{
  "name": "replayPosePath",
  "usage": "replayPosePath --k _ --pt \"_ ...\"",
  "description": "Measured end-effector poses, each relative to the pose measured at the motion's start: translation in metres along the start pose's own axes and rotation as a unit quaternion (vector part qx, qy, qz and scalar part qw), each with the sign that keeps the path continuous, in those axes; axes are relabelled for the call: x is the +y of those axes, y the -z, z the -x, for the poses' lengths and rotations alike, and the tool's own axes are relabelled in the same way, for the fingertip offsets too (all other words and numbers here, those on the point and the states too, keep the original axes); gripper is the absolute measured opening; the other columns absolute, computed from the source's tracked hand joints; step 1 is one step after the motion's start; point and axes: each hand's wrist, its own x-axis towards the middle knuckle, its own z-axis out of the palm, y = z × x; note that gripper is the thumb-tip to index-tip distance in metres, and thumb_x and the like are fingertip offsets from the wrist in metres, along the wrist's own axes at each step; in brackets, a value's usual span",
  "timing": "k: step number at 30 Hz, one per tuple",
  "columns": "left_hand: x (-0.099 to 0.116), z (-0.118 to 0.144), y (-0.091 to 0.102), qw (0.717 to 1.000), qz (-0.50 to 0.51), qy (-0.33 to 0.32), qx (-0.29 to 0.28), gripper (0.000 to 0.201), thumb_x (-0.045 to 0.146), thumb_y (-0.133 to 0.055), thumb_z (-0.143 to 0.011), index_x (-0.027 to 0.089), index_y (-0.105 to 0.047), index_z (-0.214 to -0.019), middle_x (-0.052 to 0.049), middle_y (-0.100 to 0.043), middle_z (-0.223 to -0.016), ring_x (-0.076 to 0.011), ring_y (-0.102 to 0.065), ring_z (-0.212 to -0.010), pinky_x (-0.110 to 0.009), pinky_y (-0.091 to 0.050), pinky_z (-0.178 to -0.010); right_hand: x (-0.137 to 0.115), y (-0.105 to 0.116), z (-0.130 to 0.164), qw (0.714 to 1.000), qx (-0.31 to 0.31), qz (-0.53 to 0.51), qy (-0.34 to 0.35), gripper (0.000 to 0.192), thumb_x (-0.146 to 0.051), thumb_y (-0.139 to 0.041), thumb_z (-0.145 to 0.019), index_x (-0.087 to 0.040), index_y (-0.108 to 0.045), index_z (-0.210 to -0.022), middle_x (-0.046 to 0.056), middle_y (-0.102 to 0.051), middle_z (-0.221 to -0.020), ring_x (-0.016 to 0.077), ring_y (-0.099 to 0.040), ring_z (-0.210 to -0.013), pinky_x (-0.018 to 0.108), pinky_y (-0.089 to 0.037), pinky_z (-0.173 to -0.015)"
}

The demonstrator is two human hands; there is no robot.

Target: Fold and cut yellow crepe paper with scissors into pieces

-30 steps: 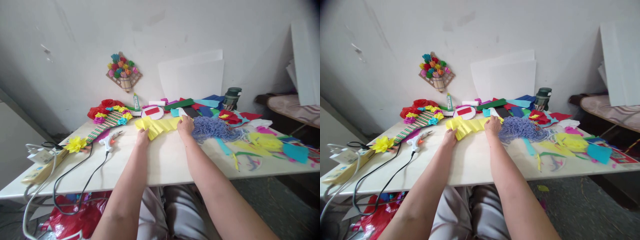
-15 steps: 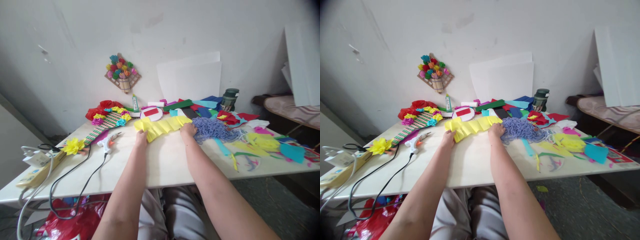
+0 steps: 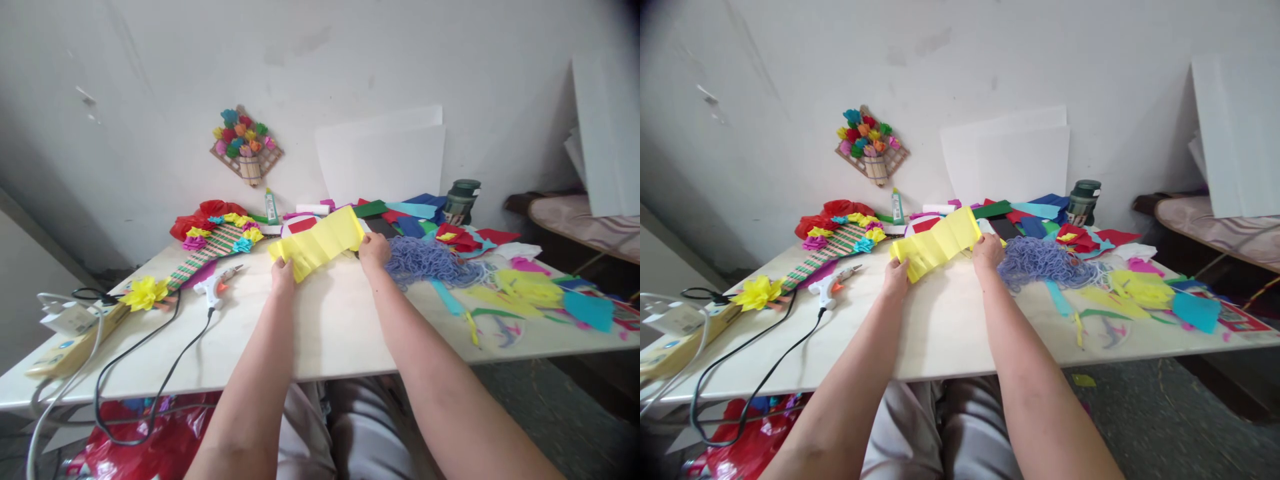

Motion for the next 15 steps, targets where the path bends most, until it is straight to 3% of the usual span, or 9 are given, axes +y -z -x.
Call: replayPosePath --k 5,9,15 --pt "-0.008 -0.006 0.001 0.998 -0.031 0.028 0.057 0.015 0.018 -0.054 -0.070 0.014 -0.056 -0.085 -0.007 -0.065 -0.080 -0.0170 -0.063 -0.071 -0.026 -0.049 -0.064 -0.016 -0.010 -0.018 0.997 -0.076 -0.009 -0.002 0.037 -0.017 -0.036 -0.077 -0.018 -0.065 -0.100 0.010 -0.065 -0.095 0.0223 -0.057 -0.089 0.029 -0.041 -0.071" --pt "-0.010 -0.010 0.001 0.993 -0.076 0.035 0.080 0.016 0.016 -0.053 -0.070 0.015 -0.056 -0.085 -0.009 -0.064 -0.083 -0.0185 -0.063 -0.073 -0.027 -0.049 -0.063 -0.016 -0.017 -0.024 0.995 -0.098 -0.009 0.024 0.037 -0.018 -0.037 -0.078 -0.020 -0.061 -0.106 0.009 -0.063 -0.101 0.0220 -0.057 -0.093 0.029 -0.042 -0.073" --pt "-0.008 -0.012 0.001 0.990 -0.098 0.039 0.095 0.015 0.014 -0.050 -0.070 0.014 -0.056 -0.084 -0.011 -0.063 -0.084 -0.0196 -0.062 -0.074 -0.026 -0.048 -0.061 0.009 -0.020 -0.018 0.983 -0.117 0.141 0.030 0.030 -0.017 -0.046 -0.075 -0.013 -0.062 -0.101 0.017 -0.058 -0.104 0.0257 -0.054 -0.095 0.032 -0.041 -0.074"
